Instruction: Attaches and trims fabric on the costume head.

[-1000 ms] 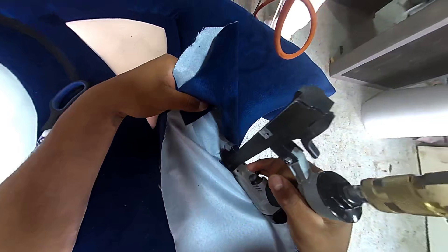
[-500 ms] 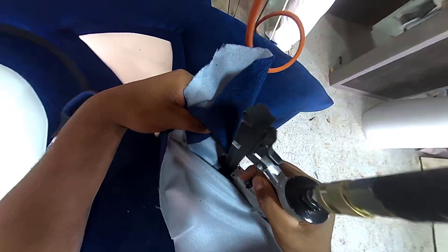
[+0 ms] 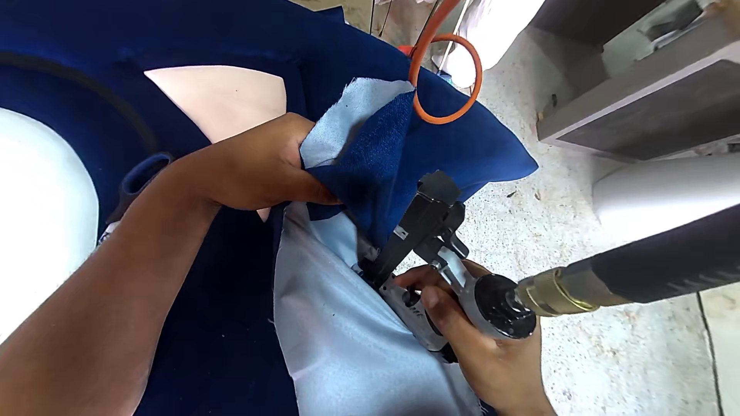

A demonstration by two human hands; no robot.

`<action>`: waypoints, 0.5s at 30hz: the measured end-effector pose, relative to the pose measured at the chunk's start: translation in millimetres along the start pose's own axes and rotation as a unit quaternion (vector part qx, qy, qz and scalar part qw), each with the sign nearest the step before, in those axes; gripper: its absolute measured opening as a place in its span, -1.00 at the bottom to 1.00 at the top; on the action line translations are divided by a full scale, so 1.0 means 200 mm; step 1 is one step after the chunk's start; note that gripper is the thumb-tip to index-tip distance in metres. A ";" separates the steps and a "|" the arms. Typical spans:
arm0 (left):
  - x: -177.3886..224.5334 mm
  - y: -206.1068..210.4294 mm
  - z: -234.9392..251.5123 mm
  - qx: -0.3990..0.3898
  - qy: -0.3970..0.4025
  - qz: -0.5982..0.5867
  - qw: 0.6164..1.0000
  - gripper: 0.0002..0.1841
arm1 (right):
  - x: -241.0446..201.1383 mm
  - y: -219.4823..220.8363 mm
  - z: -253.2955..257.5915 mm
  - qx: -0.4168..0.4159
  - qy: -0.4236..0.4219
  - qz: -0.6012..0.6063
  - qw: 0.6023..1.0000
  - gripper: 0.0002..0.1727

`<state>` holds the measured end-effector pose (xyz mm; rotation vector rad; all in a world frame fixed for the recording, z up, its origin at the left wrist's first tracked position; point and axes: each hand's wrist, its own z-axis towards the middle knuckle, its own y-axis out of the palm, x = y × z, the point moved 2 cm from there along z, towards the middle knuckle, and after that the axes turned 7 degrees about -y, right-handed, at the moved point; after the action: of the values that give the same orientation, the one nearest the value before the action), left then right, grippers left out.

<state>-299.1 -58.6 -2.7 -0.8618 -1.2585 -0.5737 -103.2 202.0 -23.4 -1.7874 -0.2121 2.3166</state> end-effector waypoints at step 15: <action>-0.01 -0.01 0.01 -0.009 0.012 -0.011 1.000 -0.79 | -0.02 0.03 0.02 -0.012 -0.015 -0.027 0.999 -0.82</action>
<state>-302.1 -58.4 -3.7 -0.8555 -1.2443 -0.6120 -105.8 196.3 -20.8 -1.7362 -0.2909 2.3133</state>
